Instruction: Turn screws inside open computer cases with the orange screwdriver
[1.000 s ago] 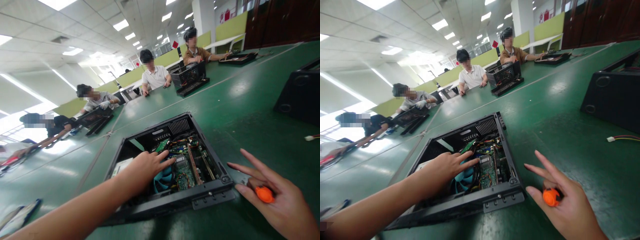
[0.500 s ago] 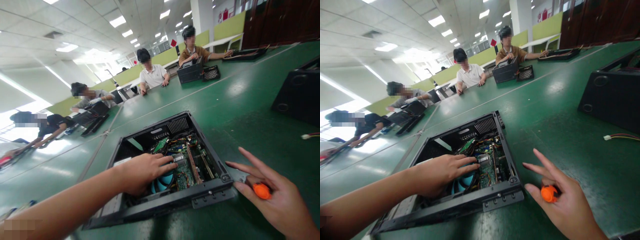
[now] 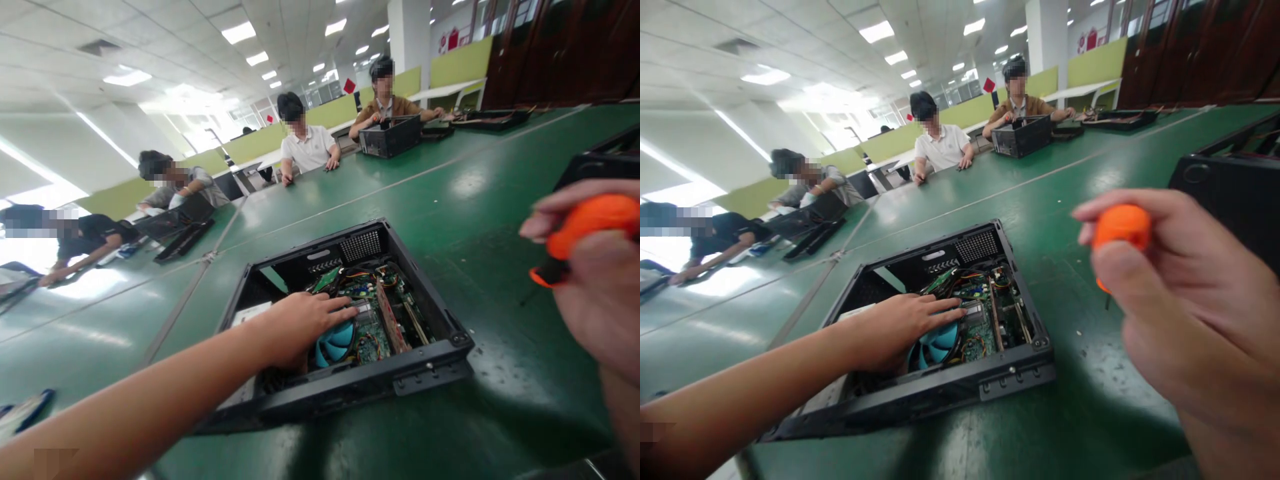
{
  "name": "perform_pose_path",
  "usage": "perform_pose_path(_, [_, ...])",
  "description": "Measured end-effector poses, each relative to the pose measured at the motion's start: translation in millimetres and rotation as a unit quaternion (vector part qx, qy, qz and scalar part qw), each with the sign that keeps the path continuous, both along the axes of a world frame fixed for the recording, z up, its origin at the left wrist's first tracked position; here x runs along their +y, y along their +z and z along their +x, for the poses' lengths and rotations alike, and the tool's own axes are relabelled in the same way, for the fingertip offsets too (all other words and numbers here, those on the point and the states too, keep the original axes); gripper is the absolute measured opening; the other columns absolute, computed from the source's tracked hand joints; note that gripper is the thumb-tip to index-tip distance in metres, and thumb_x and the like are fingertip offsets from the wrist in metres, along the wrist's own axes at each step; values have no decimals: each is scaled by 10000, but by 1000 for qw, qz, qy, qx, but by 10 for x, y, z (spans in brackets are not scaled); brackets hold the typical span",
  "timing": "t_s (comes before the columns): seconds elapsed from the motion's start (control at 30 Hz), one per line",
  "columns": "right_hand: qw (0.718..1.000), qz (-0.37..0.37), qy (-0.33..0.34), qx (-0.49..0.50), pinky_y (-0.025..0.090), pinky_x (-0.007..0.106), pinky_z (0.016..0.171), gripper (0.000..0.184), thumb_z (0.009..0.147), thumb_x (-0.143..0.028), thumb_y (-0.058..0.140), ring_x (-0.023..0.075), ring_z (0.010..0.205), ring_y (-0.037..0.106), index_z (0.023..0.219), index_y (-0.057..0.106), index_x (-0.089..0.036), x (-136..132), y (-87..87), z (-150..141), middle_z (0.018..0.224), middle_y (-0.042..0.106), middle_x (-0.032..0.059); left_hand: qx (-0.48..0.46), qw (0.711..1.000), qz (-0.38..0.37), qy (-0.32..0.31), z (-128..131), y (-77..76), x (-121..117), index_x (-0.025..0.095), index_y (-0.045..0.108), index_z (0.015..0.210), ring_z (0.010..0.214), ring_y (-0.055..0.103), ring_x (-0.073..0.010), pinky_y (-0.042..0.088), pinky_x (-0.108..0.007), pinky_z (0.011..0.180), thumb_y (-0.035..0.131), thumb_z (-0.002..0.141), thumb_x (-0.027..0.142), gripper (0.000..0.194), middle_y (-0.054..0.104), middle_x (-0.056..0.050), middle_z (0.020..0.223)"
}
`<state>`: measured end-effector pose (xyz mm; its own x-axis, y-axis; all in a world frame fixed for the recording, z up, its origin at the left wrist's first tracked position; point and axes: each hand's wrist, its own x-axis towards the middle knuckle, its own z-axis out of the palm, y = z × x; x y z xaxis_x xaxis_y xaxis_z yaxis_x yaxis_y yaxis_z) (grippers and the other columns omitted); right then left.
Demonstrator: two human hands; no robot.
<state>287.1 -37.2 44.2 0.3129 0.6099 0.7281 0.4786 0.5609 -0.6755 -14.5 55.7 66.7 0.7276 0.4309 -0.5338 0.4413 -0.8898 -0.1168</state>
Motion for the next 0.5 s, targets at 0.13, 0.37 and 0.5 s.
perform_pose_path(0.13, [988, 1, 114, -106, 462, 347, 763, 211, 862, -307, 686, 202, 881, 585, 1061, 711, -240, 350, 435, -328, 979, 630, 36, -8, 1000, 15, 10, -34, 131, -72, 322, 131, 1527, 1297, 505, -321, 465, -475, 1044, 735, 582, 139, 1136, 220, -56, 1613])
perform_pose_path(0.37, [944, 10, 182, -276, 460, 299, 777, 145, 910, -238, 625, 167, 840, 597, 1030, 669, -170, 734, 586, -569, 955, 646, 27, -219, 914, 202, 274, -1081, 380, -447, 472, 299, 1445, 1306, 512, -283, 477, -493, 1057, 621, 827, 441, 698, 408, 85, 1526])
perform_pose_path(0.5, [948, 44, 176, -263, 458, 270, 848, 189, 949, -207, 568, 161, 924, 596, 1116, 615, -131, 766, 645, -708, 1029, 640, 40, -410, 795, 185, 408, -1723, -41, -589, 552, 481, 1296, 1303, 515, -298, 493, -517, 1036, 542, 859, 402, 466, 526, 137, 1424])
